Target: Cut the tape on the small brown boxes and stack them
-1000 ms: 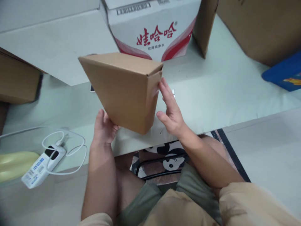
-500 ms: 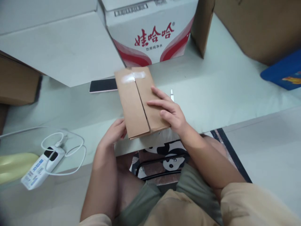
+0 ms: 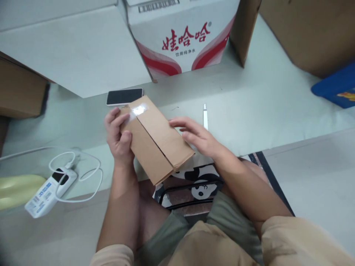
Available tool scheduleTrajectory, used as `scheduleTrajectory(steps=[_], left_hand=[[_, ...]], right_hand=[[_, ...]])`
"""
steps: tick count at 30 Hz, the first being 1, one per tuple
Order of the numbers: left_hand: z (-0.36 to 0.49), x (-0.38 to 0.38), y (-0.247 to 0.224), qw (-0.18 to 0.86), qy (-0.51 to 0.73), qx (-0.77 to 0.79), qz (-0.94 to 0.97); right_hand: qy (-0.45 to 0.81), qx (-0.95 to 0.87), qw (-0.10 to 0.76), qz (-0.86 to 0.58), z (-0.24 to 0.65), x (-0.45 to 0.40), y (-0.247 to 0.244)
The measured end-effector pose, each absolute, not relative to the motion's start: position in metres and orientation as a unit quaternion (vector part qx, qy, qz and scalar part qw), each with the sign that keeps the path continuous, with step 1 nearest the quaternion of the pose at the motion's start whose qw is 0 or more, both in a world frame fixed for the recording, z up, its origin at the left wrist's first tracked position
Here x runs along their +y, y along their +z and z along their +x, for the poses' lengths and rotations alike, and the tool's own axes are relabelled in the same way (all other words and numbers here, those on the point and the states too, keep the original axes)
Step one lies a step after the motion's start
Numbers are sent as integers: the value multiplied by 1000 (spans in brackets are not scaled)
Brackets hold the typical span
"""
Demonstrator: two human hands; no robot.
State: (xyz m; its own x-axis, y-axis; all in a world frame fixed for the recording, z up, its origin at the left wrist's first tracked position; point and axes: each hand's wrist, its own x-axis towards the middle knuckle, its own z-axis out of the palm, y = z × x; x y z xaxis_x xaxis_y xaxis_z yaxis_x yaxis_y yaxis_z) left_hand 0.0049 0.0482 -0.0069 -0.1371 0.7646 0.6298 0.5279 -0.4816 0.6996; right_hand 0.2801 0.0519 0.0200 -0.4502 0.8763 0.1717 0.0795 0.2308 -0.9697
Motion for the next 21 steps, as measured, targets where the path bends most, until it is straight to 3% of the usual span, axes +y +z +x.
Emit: scheduleTrajectory(steps=[3,6,9,11,13,18,21], left_hand=[[5,45,-9,112,577,486,646],[6,44,-10,115,578,494,639],[6,44,-9,100,573,502,640],[7,44,-9,92,573,500,643],[8,44,-8,87,576,496,644],[15,44,-11,90,585,503,630],[21,43,-14,93,580,491,644]], right_hand=[[320,-652,384,-570,291,63,7],[164,-643,267,-699,306,73,-6],[140,-653,175,-723,314,78,-13],[156,-653,162,-723,313,79,-13],[208,-643,206,-708,308,80,-11],[481,-536,451,-528,302,83,-4],[529,-485,538,-442,302,85,1]])
